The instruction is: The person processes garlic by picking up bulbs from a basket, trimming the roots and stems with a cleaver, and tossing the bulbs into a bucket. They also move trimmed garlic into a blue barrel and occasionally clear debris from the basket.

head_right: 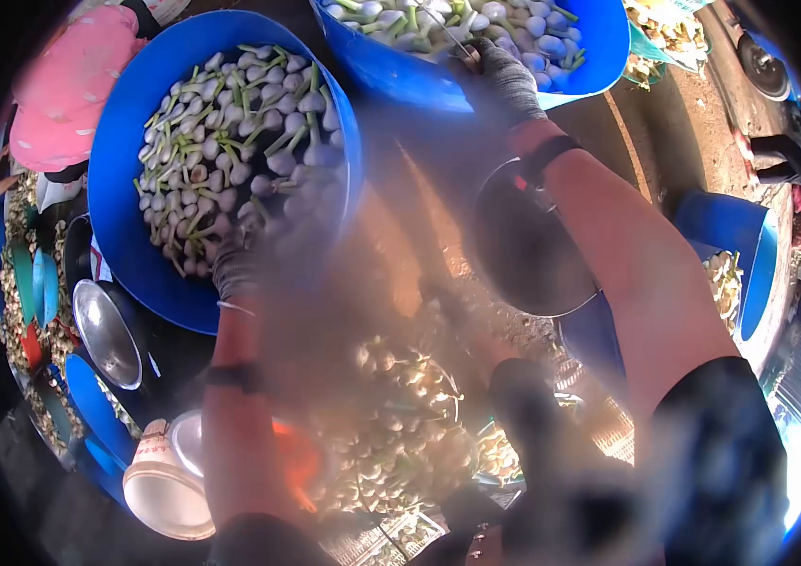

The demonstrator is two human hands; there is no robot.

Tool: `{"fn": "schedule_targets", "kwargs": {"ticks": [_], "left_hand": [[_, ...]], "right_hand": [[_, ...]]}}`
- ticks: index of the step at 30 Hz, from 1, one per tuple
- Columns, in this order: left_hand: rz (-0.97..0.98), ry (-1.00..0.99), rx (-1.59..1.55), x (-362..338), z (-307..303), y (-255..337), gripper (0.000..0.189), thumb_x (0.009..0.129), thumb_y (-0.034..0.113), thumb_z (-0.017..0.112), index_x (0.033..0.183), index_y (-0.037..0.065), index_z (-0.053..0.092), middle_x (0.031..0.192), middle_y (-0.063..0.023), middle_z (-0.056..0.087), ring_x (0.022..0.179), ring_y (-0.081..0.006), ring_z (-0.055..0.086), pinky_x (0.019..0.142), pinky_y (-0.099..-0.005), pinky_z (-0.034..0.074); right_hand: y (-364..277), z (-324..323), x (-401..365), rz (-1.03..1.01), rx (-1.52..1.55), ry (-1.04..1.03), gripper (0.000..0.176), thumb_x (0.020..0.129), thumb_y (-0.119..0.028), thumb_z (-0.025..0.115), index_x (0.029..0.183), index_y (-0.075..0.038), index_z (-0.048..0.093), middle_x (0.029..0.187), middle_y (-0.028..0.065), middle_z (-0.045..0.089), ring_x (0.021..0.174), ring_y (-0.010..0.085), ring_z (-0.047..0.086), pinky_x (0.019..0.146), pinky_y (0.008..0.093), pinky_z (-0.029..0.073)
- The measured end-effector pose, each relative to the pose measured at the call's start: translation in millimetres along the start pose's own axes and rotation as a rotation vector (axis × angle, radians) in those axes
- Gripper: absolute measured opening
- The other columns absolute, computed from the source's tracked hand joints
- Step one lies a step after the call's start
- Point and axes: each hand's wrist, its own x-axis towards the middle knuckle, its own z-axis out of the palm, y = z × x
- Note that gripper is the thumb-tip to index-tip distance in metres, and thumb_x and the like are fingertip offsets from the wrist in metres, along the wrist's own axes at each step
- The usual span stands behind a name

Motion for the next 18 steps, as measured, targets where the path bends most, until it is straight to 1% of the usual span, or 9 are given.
{"fn": "schedule_targets", "kwargs": {"ticks": [2, 4, 6, 7, 9, 11, 14, 16, 18], "left_hand": [[-0.104, -0.05, -0.134, 39.5, -26.2, 25.7, 0.037, 0.089, 0.035, 0.053, 0.116, 0.011, 0.059, 0.11, -0.0162, 0.063, 0.103, -0.0365, 0.059, 0.086, -0.0427, 0.047], [-0.049, -0.234, 0.073, 69.6, -21.0, 37.6, 0.031, 0.087, 0.026, 0.052, 0.113, 0.012, 0.06, 0.11, -0.0152, 0.064, 0.102, -0.0359, 0.06, 0.086, -0.0433, 0.047], [-0.018, -0.241, 0.166, 94.4, 3.9, 32.6, 0.028, 0.085, 0.021, 0.053, 0.11, 0.014, 0.065, 0.108, -0.0129, 0.066, 0.102, -0.0325, 0.062, 0.086, -0.0442, 0.047], [-0.021, -0.315, 0.249, 101.9, 5.3, 35.4, 0.027, 0.085, 0.021, 0.053, 0.107, 0.015, 0.067, 0.107, -0.0117, 0.066, 0.102, -0.0307, 0.062, 0.086, -0.0443, 0.047], [-0.029, -0.382, 0.336, 111.4, 7.8, 37.6, 0.026, 0.084, 0.02, 0.053, 0.104, 0.016, 0.069, 0.106, -0.0105, 0.067, 0.103, -0.0289, 0.063, 0.085, -0.0444, 0.047], [-0.072, -0.401, 0.239, 113.7, 13.0, 35.2, 0.025, 0.085, 0.021, 0.052, 0.103, 0.016, 0.069, 0.105, -0.0103, 0.067, 0.101, -0.0287, 0.064, 0.083, -0.0447, 0.049], [-0.029, -0.323, 0.09, 98.6, -4.9, 37.9, 0.02, 0.087, 0.019, 0.054, 0.099, 0.013, 0.069, 0.1, -0.0101, 0.069, 0.09, -0.0268, 0.067, 0.077, -0.0411, 0.051], [-0.097, -0.279, -0.553, 85.3, -38.9, 48.6, 0.016, 0.085, 0.017, 0.06, 0.098, 0.01, 0.067, 0.092, -0.0115, 0.068, 0.08, -0.0224, 0.066, 0.072, -0.0352, 0.052], [-0.236, -0.308, -0.747, 69.3, -106.2, 85.0, 0.022, 0.083, 0.018, 0.067, 0.101, 0.007, 0.064, 0.084, -0.011, 0.067, 0.073, -0.0186, 0.063, 0.069, -0.0317, 0.051]], "right_hand": [[4.6, 6.1, 2.3, 0.022, 0.066, -0.027, 0.04, 0.084, -0.045, 0.058, 0.111, -0.015, 0.059, 0.099, 0.0134, 0.064, 0.093, 0.0335, 0.062, 0.079, 0.0436, 0.049], [10.0, 6.7, -2.0, 0.024, 0.093, -0.062, 0.036, 0.087, -0.042, 0.056, 0.11, -0.016, 0.059, 0.1, 0.0098, 0.063, 0.09, 0.0316, 0.062, 0.074, 0.0418, 0.051], [10.6, 5.7, -5.0, -0.457, -0.373, -0.022, 0.029, 0.09, -0.038, 0.053, 0.109, -0.018, 0.058, 0.099, 0.0057, 0.062, 0.084, 0.0288, 0.064, 0.068, 0.0394, 0.051], [16.9, 16.6, -0.6, -0.424, -0.244, 0.074, 0.026, 0.084, -0.036, 0.066, 0.099, -0.016, 0.061, 0.081, 0.0069, 0.065, 0.072, 0.0313, 0.065, 0.054, 0.0397, 0.05], [11.2, 13.1, -0.6, -0.44, -0.23, 0.088, 0.024, 0.084, -0.035, 0.066, 0.098, -0.016, 0.062, 0.079, 0.0068, 0.065, 0.071, 0.0311, 0.065, 0.054, 0.0392, 0.05], [14.8, 17.9, 1.3, -0.28, -0.156, 0.083, 0.02, 0.084, -0.033, 0.067, 0.095, -0.017, 0.063, 0.076, 0.0078, 0.064, 0.071, 0.0305, 0.065, 0.055, 0.0381, 0.05], [13.5, 17.5, 0.3, -0.349, -0.216, 0.106, 0.02, 0.084, -0.032, 0.067, 0.095, -0.016, 0.063, 0.076, 0.0091, 0.064, 0.071, 0.0305, 0.064, 0.057, 0.0374, 0.05], [11.9, 17.3, 1.0, -0.342, -0.217, 0.103, 0.019, 0.084, -0.029, 0.067, 0.094, -0.014, 0.063, 0.077, 0.0102, 0.064, 0.07, 0.0303, 0.064, 0.057, 0.037, 0.049], [12.7, 17.4, 1.9, -0.396, -0.168, 0.135, 0.017, 0.083, -0.026, 0.069, 0.093, -0.013, 0.064, 0.078, 0.0103, 0.064, 0.068, 0.0296, 0.063, 0.057, 0.0357, 0.049]]}}
